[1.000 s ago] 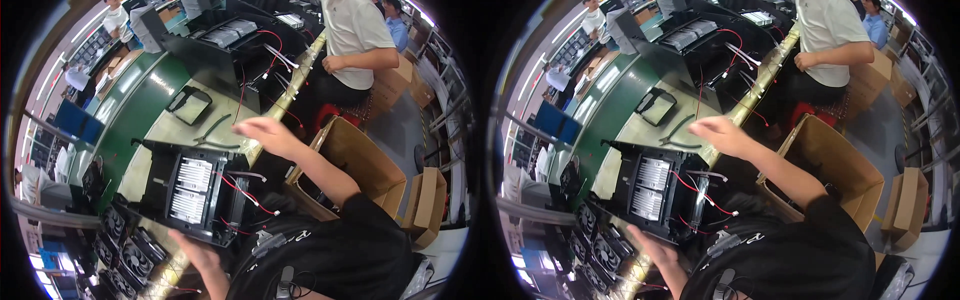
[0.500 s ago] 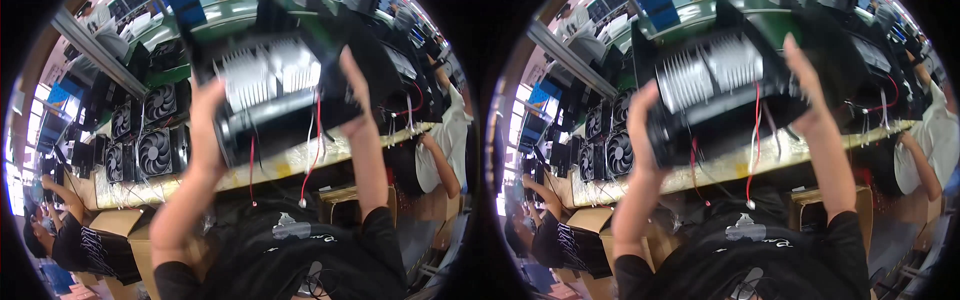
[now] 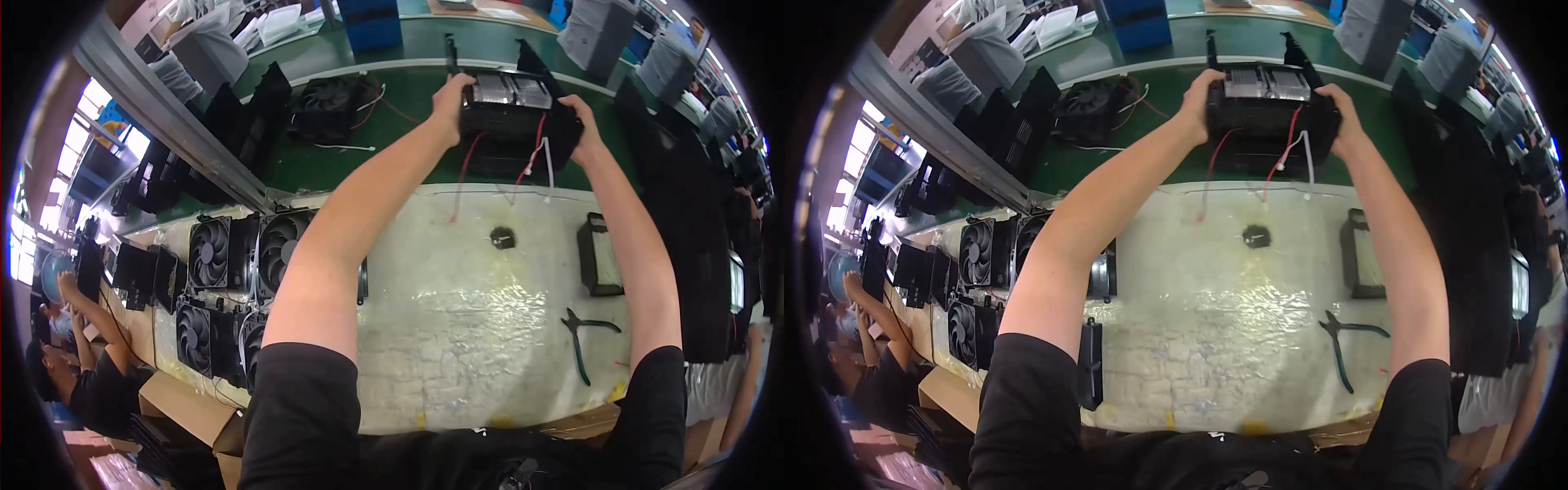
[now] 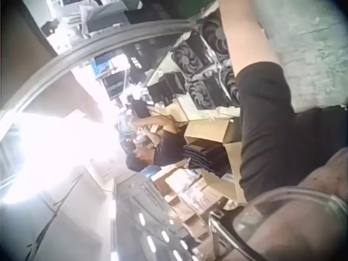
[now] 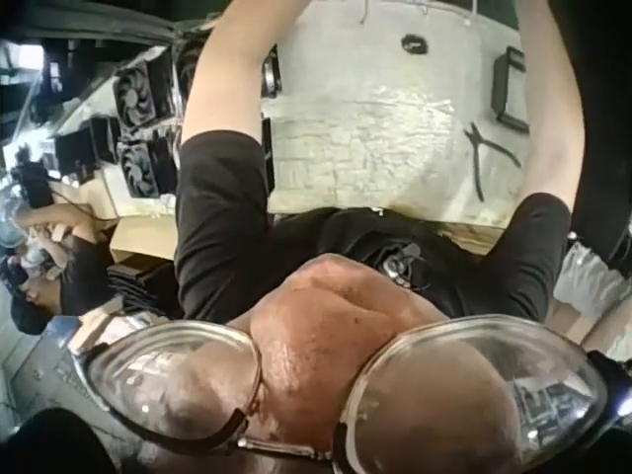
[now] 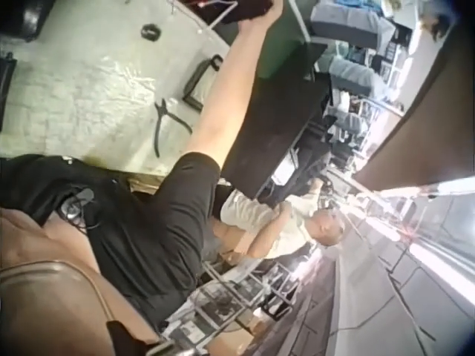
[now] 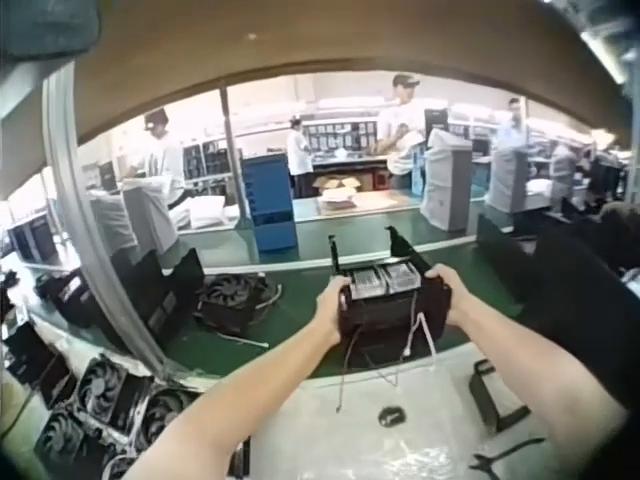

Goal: Assemble electronic cooling fans into their plastic housings and route cables on an assembly line.

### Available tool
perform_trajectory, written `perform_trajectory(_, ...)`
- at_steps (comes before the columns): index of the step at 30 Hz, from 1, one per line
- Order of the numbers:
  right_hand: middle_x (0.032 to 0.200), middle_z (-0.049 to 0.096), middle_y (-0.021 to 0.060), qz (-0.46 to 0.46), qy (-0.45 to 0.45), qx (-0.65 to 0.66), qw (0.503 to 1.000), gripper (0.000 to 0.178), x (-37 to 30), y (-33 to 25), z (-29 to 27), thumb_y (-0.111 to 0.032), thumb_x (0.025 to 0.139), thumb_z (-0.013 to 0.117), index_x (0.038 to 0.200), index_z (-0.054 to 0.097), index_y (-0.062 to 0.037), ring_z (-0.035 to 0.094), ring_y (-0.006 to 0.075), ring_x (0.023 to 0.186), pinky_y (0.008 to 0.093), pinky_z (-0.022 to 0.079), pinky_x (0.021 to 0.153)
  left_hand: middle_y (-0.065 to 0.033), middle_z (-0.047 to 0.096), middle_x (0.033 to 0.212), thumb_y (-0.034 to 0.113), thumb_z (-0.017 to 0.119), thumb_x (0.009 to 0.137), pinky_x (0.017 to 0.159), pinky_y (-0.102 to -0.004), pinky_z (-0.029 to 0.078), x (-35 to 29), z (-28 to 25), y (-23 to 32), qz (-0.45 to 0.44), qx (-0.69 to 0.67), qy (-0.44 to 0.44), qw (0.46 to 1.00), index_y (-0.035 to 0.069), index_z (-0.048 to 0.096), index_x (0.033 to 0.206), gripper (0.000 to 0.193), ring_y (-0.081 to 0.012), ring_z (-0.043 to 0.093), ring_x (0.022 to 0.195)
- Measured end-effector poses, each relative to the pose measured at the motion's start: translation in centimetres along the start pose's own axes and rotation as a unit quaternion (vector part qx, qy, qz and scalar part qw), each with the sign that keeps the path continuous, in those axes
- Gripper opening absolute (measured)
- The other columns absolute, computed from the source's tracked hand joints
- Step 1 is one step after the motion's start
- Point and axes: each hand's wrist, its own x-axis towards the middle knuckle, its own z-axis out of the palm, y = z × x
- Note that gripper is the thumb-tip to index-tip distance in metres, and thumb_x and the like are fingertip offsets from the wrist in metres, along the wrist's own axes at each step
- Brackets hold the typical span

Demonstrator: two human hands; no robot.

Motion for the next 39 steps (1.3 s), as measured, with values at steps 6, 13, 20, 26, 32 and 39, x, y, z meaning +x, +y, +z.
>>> perform_trajectory(6,0.095,0.066,0.0062,-0.043,0.157,-0.42,0.893,0.028,2.4,-3.9,-3.0,-0.015,0.078,0.062,0.104,0.066,-0.0056,0.063,0.0183,0.087,0.0303,0.05,0.078,-0.027,0.056,0.125,0.061,0.057,0.084,0.099,-0.0498,0.043,-0.9,-1.7,5.8,0.203,0.59,0.286,0.727,-0.006,0.051,0.128,0.08,-0.042,0.056,0.115)
perform_trajectory(13,0.117,0.066,0.0056,-0.269,0.126,-0.492,0.819,0.043,5.6,-4.0,5.3,-0.021,0.088,0.065,0.128,0.061,-0.0063,0.057,0.0144,0.114,0.0275,0.039,0.098,-0.0197,0.059,0.127,0.061,0.072,0.075,0.102,-0.0435,0.042,-3.6,-27.4,17.9,0.049,0.55,0.39,0.736,0.002,0.055,0.132,0.084,-0.0341,0.055,0.121)
perform_trajectory(20,0.116,0.063,0.0182,-0.266,0.071,-0.428,0.861,0.032,2.9,-3.6,9.0,-0.012,0.086,0.068,0.111,0.062,0.0051,0.061,0.0214,0.106,0.0342,0.048,0.088,-0.0127,0.062,0.121,0.069,0.067,0.073,0.073,-0.0338,0.037,-4.3,-18.2,13.7,-0.194,0.404,0.193,0.873,0.018,0.056,0.131,0.078,-0.0225,0.059,0.096)
perform_trajectory(26,0.113,0.069,0.0062,-0.294,0.058,-0.497,0.815,0.035,2.8,-2.3,7.8,-0.011,0.091,0.062,0.126,0.062,-0.0052,0.062,0.0113,0.108,0.0243,0.042,0.1,-0.0128,0.059,0.127,0.06,0.056,0.083,0.095,-0.0369,0.042,-0.9,-12.1,7.6,-0.145,0.346,0.155,0.914,0.012,0.052,0.133,0.069,-0.0275,0.057,0.111)
perform_trajectory(32,0.111,0.07,0.007,-0.267,0.066,-0.488,0.829,0.032,0.5,-1.7,9.9,-0.008,0.093,0.059,0.124,0.062,-0.0027,0.063,0.0101,0.105,0.0236,0.046,0.096,-0.0163,0.06,0.119,0.022,0.078,0.071,0.083,-0.0369,0.058,2.0,-10.1,5.4,-0.016,0.048,0.269,0.962,-0.007,0.05,0.119,0.062,-0.0252,0.067,0.091)
perform_trajectory(39,0.106,0.07,0.007,-0.311,0.023,-0.493,0.812,0.032,-1.3,-1.5,12.6,-0.004,0.091,0.06,0.123,0.062,-0.0007,0.065,0.0105,0.1,0.0226,0.048,0.091,-0.0194,0.058,0.113,0.025,0.086,0.052,0.081,-0.0386,0.055,0.7,-10.1,8.7,0.105,0.203,0.361,0.904,-0.012,0.048,0.115,0.082,-0.0293,0.064,0.092)
